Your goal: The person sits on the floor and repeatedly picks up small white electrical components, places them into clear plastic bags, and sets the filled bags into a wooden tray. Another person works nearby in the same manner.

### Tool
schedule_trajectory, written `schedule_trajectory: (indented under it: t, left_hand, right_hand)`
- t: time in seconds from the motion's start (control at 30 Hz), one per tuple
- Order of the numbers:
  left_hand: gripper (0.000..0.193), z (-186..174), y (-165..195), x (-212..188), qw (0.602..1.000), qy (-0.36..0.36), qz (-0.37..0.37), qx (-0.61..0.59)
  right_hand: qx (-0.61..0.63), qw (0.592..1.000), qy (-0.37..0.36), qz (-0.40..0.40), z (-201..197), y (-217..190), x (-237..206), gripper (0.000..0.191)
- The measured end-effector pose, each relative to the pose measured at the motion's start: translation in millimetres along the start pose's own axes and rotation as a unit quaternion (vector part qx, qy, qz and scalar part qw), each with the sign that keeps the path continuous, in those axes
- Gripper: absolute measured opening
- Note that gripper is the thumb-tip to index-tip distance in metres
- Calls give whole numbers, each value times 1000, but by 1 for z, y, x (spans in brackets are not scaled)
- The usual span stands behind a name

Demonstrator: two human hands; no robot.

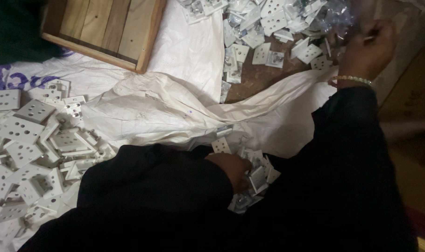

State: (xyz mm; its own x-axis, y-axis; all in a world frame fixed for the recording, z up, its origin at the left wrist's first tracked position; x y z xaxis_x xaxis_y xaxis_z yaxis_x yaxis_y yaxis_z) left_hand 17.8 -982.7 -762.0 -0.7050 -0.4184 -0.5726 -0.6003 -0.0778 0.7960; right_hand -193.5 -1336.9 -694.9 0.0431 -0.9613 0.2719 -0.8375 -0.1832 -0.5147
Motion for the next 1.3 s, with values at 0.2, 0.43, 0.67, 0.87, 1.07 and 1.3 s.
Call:
schedule_trajectory:
  t: [0.2,0.43,0.67,0.87,1.07,1.3]
  left_hand:
    - [50,6,-8,9,1000,5,-29,0]
    - [42,-22,-24,12,991,123,-46,-16]
    - [31,-54,-52,17,969,219,-105,35]
    - [38,-89,-91,9,928,311,-204,2]
    - [28,-87,-57,6,926,257,-164,221]
    - [77,-58,-34,19,965,126,-124,195]
  right_hand:
    - [-55,995,9,-88,-8,-29,5,17]
    - [-27,971,-210,-106,-4,-42,-97,40]
    - [-114,859,-487,108,0,20,-296,46]
    - [-117,900,-421,8,0,16,-327,55]
    - [-195,855,-462,133,18,19,-331,52]
    - [-133,919,-370,-27,5,-31,-313,20]
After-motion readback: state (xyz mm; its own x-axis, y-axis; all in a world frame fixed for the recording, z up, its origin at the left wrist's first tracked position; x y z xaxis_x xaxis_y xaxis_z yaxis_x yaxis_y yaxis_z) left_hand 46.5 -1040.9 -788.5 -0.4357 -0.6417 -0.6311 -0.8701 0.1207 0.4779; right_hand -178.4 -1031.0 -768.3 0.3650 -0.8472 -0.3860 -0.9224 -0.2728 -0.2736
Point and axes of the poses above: each hand's wrist, its own x-axis towards the middle knuckle, its own z-axis out of the palm, y = z × x, the point moved 10 cm from there along x, towards the middle knuckle, and after that the axes turned 11 degrees about -y, right-handed, at the moved point
